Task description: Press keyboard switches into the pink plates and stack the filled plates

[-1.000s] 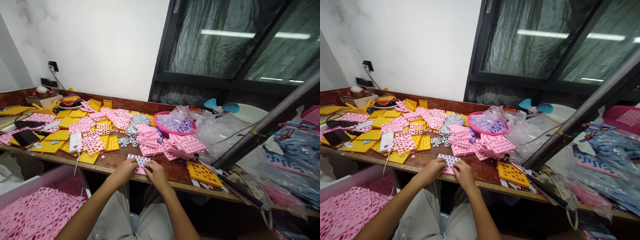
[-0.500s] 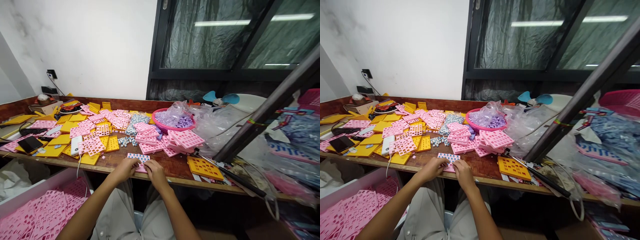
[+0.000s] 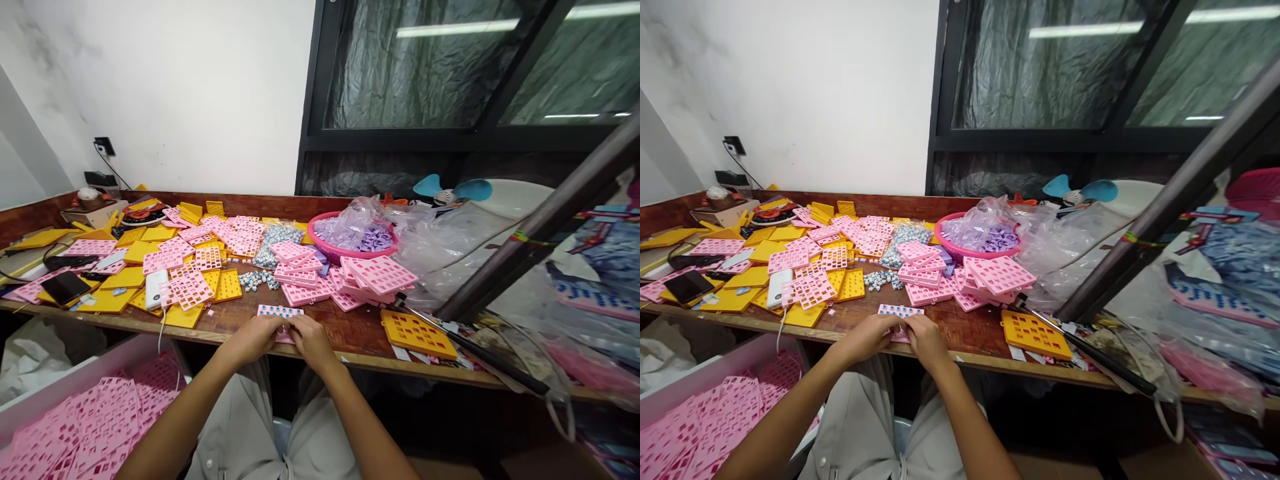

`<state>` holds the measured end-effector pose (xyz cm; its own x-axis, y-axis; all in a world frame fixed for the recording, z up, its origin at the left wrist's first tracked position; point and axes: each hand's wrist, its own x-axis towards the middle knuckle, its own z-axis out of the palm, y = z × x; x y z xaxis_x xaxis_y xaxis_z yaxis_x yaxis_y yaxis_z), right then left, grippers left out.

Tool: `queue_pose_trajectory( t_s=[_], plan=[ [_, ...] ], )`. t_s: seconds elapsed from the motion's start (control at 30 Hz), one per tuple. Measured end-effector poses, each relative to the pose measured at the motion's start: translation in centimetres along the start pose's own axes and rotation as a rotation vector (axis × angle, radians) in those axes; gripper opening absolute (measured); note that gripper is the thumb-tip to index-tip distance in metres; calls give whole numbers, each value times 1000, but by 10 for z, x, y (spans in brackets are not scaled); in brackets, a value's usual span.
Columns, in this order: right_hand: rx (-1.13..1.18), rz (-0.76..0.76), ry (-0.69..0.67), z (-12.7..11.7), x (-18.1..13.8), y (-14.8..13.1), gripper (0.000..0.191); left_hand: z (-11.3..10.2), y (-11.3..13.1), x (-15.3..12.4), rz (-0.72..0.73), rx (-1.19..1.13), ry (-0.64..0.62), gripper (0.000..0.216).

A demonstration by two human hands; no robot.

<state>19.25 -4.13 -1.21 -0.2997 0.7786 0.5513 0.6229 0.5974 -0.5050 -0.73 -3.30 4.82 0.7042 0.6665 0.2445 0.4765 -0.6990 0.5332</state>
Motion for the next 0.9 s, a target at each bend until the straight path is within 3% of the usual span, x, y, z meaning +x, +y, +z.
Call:
queue_pose_trajectory(
  t_s=[0.23, 0.47, 0.67, 0.9],
  plan=[
    [-14, -16, 21, 6, -3, 2, 25, 7, -10, -5, 55, 21, 39, 46],
    [-91, -23, 95, 8, -6, -4, 20, 32, -11, -12, 113, 397, 51, 20],
    [-54, 19, 93, 6, -3, -7, 15, 46, -8, -19, 183, 647, 77, 15],
    [-33, 10, 63, 12, -3, -2, 18, 78, -2, -42, 211, 878, 177, 40]
  ],
)
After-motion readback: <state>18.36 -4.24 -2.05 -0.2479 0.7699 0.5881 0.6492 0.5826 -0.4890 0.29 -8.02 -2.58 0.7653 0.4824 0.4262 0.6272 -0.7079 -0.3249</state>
